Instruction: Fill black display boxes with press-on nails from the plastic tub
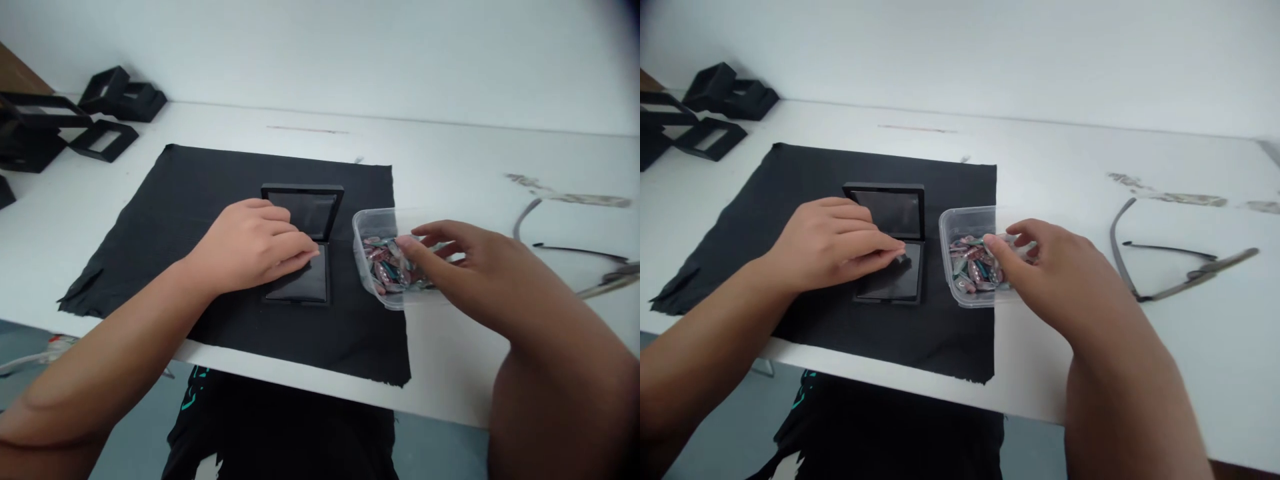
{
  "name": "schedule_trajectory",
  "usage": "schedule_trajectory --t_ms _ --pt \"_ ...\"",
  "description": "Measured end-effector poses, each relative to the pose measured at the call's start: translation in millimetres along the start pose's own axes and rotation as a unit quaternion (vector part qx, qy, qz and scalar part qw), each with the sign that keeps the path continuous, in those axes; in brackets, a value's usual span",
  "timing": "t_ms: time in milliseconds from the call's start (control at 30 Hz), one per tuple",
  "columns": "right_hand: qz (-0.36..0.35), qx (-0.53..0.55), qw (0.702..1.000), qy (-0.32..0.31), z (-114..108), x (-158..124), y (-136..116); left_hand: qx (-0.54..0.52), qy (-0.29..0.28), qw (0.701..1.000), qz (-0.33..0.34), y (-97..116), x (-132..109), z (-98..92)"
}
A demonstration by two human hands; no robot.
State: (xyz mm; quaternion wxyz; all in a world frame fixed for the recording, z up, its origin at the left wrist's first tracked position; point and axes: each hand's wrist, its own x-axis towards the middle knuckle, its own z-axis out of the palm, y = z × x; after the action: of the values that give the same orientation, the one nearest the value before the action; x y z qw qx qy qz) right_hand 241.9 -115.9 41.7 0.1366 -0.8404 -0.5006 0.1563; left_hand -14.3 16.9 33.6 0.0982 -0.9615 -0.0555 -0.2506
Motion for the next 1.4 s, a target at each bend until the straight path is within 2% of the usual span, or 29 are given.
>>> schedule_trajectory --t_ms 133,300,533,733,933,1100,1267,1333,1400 --pt "0.015 0.011 1.000 -0.008 -2 0 3 -0.009 -0.050 0.998 -0.022 -2 0 2.2" --pt "-0.004 0.032 0.999 -0.035 -3 -2 0 -0.042 -0.078 0.995 -0.042 -1 -2 -1.0" --pt "-0.021 0.017 0.999 -0.036 -2 0 5 -0.136 -0.145 0.978 -0.067 0 -3 -9.9" --pt "-0.023 -0.006 0.999 -0.039 -2 -1 4 -0.133 -0.176 0.973 -0.075 -1 -3 -9.3" --pt "-0.021 -0.017 0.999 -0.044 -3 -1 6 -0.188 -0.126 0.969 -0.103 -1 -3 -14.2" --pt "-0.027 -0.029 0.998 -0.040 0 1 8 -0.225 -0.051 0.962 -0.147 -4 -2 -24.6" --pt "-0.025 -0.030 0.998 -0.040 1 1 9 -0.150 0.060 0.987 -0.027 -16 -5 -28.7" --pt "-0.032 -0.025 0.998 -0.038 1 1 9 -0.145 0.062 0.987 -0.019 -17 -6 -29.9" --pt "-0.034 -0.019 0.999 -0.033 1 1 9 -0.154 0.018 0.987 -0.051 -16 -5 -30.7"
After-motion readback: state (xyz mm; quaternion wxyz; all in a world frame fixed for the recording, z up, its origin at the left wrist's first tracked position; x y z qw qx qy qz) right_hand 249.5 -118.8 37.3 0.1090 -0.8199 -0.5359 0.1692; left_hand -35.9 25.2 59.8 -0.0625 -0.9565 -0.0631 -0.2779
